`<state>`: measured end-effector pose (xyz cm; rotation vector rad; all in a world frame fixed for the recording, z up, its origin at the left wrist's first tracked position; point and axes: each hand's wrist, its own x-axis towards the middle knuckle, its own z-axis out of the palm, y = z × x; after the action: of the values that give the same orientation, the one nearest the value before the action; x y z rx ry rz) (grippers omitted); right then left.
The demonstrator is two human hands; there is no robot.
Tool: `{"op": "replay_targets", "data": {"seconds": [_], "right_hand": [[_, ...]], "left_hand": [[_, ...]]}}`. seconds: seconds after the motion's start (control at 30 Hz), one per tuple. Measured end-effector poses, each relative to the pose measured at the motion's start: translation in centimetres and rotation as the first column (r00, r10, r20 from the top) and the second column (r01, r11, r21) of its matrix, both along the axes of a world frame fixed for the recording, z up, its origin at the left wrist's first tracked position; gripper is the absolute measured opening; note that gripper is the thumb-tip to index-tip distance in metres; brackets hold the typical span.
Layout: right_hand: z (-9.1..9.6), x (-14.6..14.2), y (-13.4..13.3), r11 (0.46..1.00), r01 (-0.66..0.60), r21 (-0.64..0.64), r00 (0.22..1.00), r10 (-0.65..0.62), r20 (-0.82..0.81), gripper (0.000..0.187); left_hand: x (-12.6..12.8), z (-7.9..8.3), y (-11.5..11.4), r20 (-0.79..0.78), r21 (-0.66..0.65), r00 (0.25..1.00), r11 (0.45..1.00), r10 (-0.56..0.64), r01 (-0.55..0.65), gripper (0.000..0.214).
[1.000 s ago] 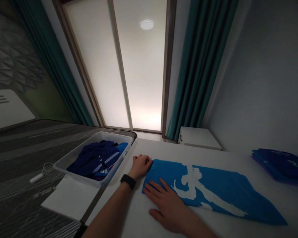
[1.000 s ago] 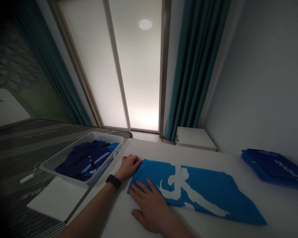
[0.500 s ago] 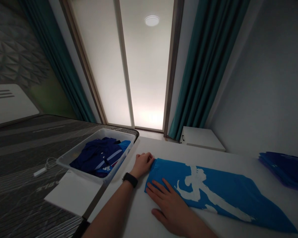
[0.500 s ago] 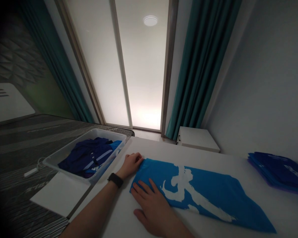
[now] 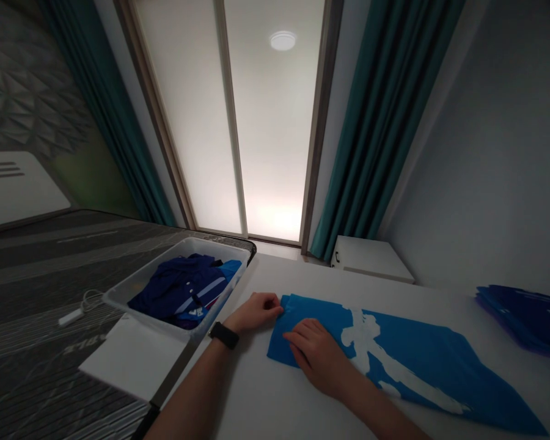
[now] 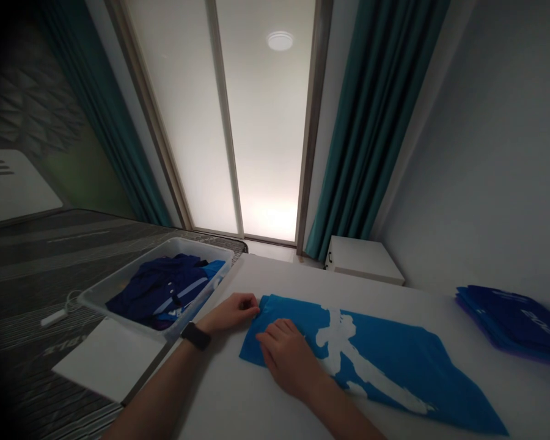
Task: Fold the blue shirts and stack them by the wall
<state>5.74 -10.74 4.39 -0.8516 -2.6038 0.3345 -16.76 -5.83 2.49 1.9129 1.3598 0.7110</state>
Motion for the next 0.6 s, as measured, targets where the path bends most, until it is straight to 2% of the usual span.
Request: {"op": "replay_targets", "data": {"seconds": [0.13, 0.23, 0.4, 0.6], "right_hand": [[-0.6, -0.6, 1.6, 0.991, -0.029, 0.133, 1.0, 0.03, -0.006, 0.022], [-1.3, -0.9, 2.3, 0.985, -0.029, 0.172, 0.999, 0.036, -0.037, 0.021], [-2.2, -0.9, 2.2, 0.994, 0.008, 0.112, 1.0, -0.005, -0.028, 0.032], [-2.1, -0.3, 3.0, 0.997, 0.068, 0.034, 0.997, -0.07, 0.036, 0.04]], "left_hand": [[-0.6, 0.4, -0.3, -0.089, -0.102, 0.994, 0.994, -0.058, 0.049, 0.026], [-0.5, 0.9, -0.6, -0.177, -0.095, 0.983, 0.995, -0.056, 0.039, 0.022], [-0.1, 1.2, -0.8, -0.269, -0.052, 0.962, 0.998, -0.054, 0.041, 0.013], [0.0, 1.2, -0.9, -0.332, -0.044, 0.941, 0.998, -0.066, 0.054, 0.014]]}}
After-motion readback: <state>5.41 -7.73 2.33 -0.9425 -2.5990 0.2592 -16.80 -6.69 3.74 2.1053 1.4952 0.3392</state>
